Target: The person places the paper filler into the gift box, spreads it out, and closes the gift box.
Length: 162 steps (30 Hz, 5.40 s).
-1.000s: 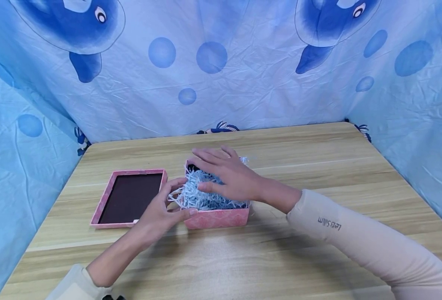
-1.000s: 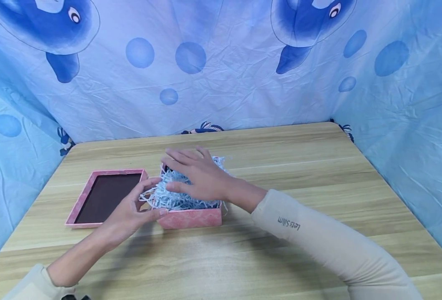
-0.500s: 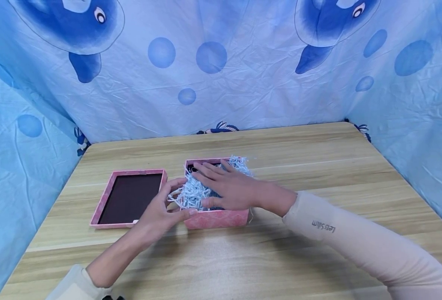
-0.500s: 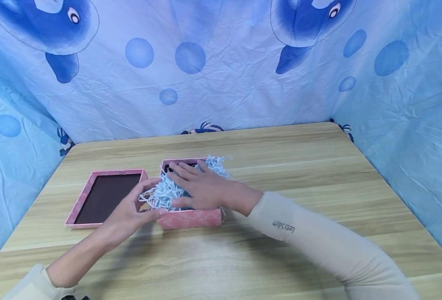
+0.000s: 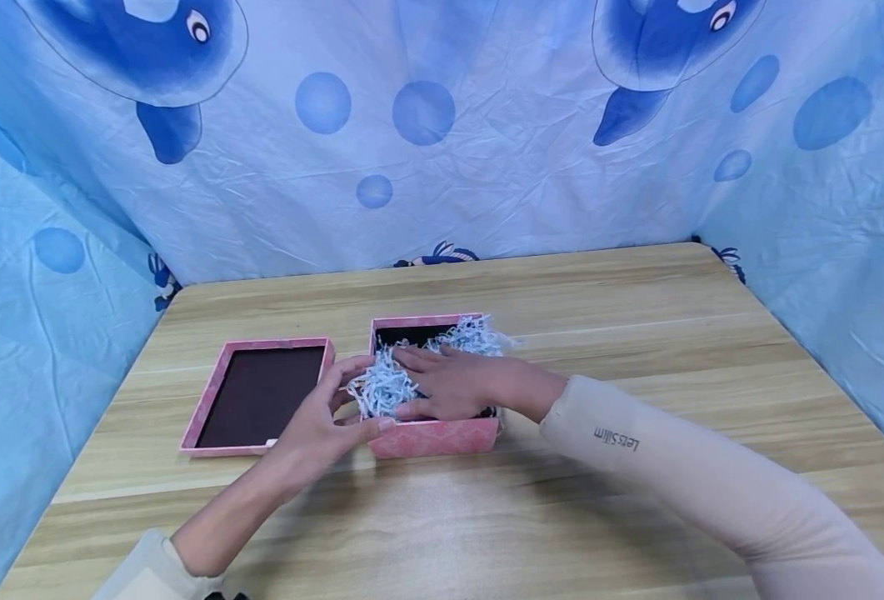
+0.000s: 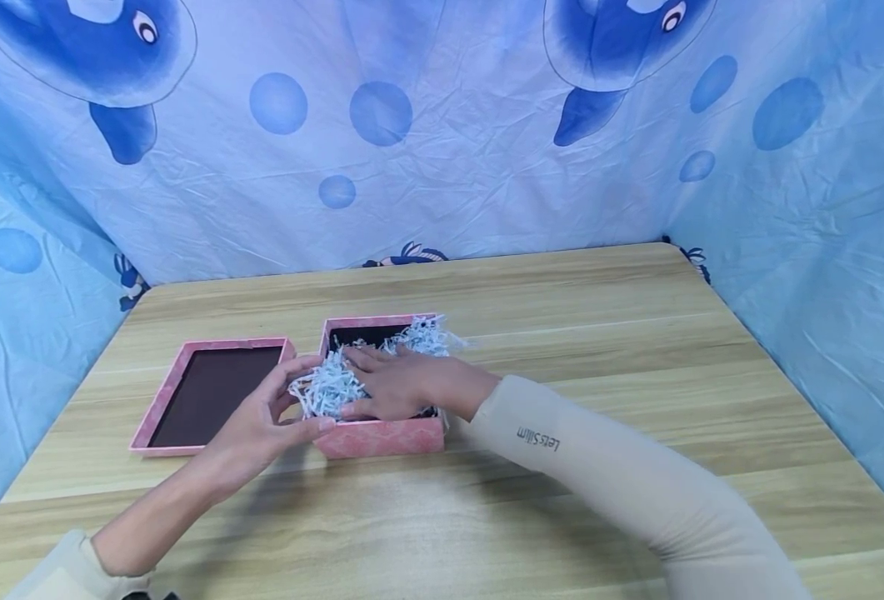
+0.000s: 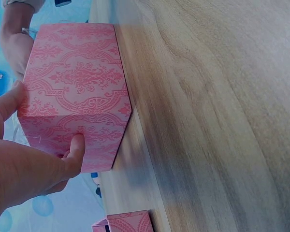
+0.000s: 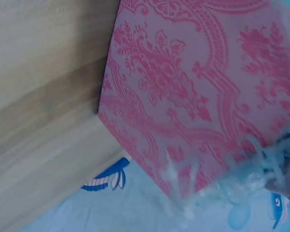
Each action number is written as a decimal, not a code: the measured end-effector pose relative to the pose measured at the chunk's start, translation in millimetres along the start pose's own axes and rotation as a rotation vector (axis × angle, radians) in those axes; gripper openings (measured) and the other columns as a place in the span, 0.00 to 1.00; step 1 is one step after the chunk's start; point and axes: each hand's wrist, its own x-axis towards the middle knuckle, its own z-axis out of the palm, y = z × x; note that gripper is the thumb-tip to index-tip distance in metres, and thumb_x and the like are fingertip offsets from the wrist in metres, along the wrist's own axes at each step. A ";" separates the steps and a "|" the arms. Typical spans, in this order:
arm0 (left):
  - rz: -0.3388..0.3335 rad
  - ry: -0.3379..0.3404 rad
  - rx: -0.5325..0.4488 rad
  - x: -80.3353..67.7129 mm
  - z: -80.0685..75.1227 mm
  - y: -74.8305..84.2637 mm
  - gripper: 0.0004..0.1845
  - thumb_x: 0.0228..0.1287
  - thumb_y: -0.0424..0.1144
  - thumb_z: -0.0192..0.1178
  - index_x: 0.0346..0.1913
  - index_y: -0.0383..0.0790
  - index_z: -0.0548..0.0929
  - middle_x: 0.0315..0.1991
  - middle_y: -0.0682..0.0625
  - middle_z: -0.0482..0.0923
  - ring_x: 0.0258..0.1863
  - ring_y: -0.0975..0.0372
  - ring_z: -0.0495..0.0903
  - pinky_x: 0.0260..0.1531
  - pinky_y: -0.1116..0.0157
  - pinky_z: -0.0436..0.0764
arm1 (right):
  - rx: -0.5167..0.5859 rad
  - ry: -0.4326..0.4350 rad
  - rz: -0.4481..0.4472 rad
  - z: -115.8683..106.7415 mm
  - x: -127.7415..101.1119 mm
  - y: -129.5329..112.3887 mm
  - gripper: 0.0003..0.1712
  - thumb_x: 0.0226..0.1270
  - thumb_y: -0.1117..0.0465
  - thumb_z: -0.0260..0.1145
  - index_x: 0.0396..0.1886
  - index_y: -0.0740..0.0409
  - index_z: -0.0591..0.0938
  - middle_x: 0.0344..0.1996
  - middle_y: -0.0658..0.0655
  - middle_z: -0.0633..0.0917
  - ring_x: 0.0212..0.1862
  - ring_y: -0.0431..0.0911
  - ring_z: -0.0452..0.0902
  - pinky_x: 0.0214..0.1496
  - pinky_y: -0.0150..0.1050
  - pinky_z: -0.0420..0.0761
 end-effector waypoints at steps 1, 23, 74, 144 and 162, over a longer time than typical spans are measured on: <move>-0.003 0.002 0.000 0.4 0.0 -0.3 0.42 0.56 0.41 0.71 0.70 0.49 0.60 0.64 0.45 0.62 0.63 0.48 0.68 0.58 0.55 0.75 | 0.019 -0.018 0.006 0.6 2.4 0.0 0.45 0.72 0.32 0.36 0.77 0.54 0.45 0.77 0.48 0.36 0.76 0.43 0.29 0.76 0.50 0.38; 0.001 0.012 0.016 0.4 0.1 -0.2 0.42 0.55 0.41 0.72 0.70 0.50 0.60 0.63 0.46 0.63 0.63 0.50 0.68 0.60 0.53 0.73 | 0.037 -0.043 0.044 4.3 20.6 -2.4 0.40 0.73 0.39 0.48 0.76 0.54 0.55 0.77 0.50 0.46 0.76 0.44 0.39 0.75 0.54 0.41; 0.004 0.017 0.035 1.6 -1.7 -1.5 0.44 0.54 0.46 0.72 0.71 0.51 0.60 0.65 0.48 0.64 0.64 0.50 0.67 0.60 0.50 0.72 | 0.234 0.592 0.089 -4.2 -58.4 29.5 0.43 0.69 0.37 0.54 0.77 0.46 0.52 0.75 0.58 0.49 0.75 0.55 0.42 0.70 0.64 0.50; 0.011 -0.005 0.012 0.9 -3.9 -1.7 0.42 0.56 0.46 0.71 0.71 0.52 0.59 0.66 0.49 0.62 0.66 0.49 0.65 0.63 0.47 0.67 | 0.407 0.424 0.041 20.4 -61.1 -30.7 0.41 0.74 0.40 0.48 0.77 0.53 0.48 0.75 0.59 0.54 0.75 0.49 0.45 0.72 0.50 0.57; -0.009 -0.014 0.013 0.5 -3.9 -1.8 0.42 0.56 0.47 0.70 0.71 0.54 0.58 0.65 0.48 0.63 0.65 0.50 0.66 0.61 0.50 0.71 | 0.184 0.365 -0.063 8.4 -33.6 -16.0 0.31 0.73 0.46 0.55 0.74 0.37 0.61 0.76 0.53 0.54 0.75 0.53 0.46 0.72 0.54 0.56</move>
